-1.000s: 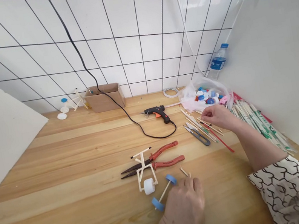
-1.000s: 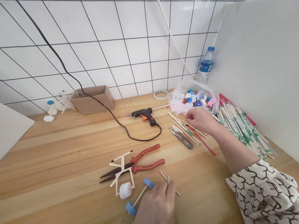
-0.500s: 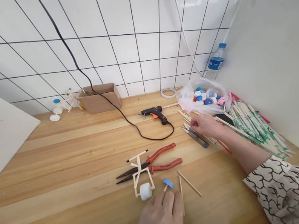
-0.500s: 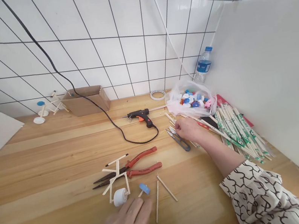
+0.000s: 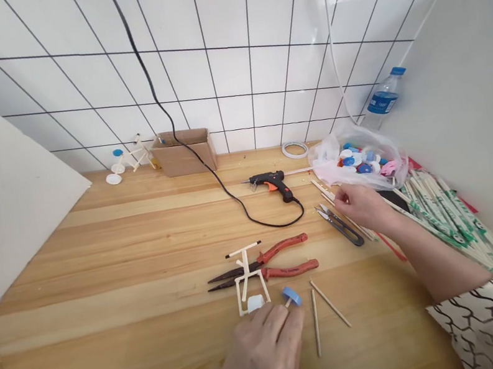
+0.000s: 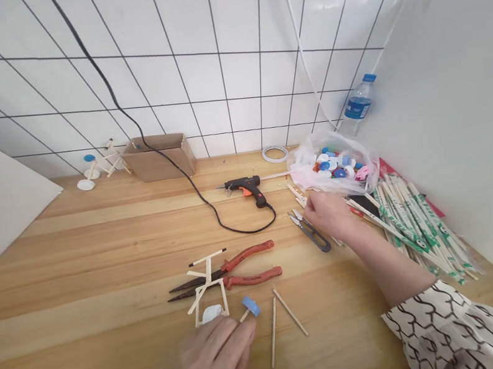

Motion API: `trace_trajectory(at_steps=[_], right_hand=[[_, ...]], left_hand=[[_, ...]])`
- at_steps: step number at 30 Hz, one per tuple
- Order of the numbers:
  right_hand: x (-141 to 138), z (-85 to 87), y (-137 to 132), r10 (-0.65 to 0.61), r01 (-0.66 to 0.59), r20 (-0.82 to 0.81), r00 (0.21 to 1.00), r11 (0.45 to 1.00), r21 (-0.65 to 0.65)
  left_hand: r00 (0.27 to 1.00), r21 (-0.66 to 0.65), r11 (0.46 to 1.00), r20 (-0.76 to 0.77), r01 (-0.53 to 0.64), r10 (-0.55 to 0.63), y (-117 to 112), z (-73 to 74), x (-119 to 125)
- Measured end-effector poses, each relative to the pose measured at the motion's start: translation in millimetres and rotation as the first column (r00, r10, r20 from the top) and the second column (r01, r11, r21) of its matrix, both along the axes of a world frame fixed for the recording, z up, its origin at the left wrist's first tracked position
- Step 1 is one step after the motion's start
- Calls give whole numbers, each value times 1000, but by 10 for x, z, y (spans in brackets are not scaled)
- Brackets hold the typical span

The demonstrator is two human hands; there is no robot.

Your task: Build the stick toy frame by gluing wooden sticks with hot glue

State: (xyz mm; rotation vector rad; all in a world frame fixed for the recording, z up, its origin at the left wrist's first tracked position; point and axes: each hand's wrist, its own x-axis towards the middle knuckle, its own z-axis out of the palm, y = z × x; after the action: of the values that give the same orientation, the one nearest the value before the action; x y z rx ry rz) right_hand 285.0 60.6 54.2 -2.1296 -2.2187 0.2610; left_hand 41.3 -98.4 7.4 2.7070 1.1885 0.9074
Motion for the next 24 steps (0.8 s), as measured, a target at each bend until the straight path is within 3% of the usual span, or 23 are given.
trace_trajectory(at_steps=[3, 4, 6, 7, 9, 11, 16, 20, 24], right_hand=[[-71, 37, -145, 87, -94, -251, 964, 996, -13], [-119, 39, -213, 119, -153, -444, 888, 987, -43], [-254, 32, -363, 82, -301, -791, 606, 944, -133], [-336, 26, -436, 12, -364, -885, 465, 914, -179], [-513, 15, -564, -162, -451, -948, 276, 849, -276], [-686, 8, -651, -274, -518, -944, 182, 790, -329], [-1029, 25, -725, -351, -567, -929, 120, 744, -354], [-1205, 75, -749, -394, -522, -907, 148, 748, -411], [-1298, 118, -781, -395, -467, -902, 173, 774, -428]], left_hand=[[997, -10, 1000, 79, -6, 6, 13, 52, -30], [994, -10, 1000, 109, -20, 21, 17, 77, -38], [982, -2, 999, 182, -52, 52, 22, 136, -64], [972, 7, 998, 227, -66, 63, 22, 170, -86], [944, 1, 995, 316, -99, 93, 27, 244, -151], [903, -65, 980, 382, -186, 196, 45, 329, -239], [724, -250, 875, 492, -414, 483, 172, 561, -438], [674, -463, 822, 493, -332, 550, 263, 670, -529], [644, -593, 775, 509, -218, 570, 301, 685, -578]])
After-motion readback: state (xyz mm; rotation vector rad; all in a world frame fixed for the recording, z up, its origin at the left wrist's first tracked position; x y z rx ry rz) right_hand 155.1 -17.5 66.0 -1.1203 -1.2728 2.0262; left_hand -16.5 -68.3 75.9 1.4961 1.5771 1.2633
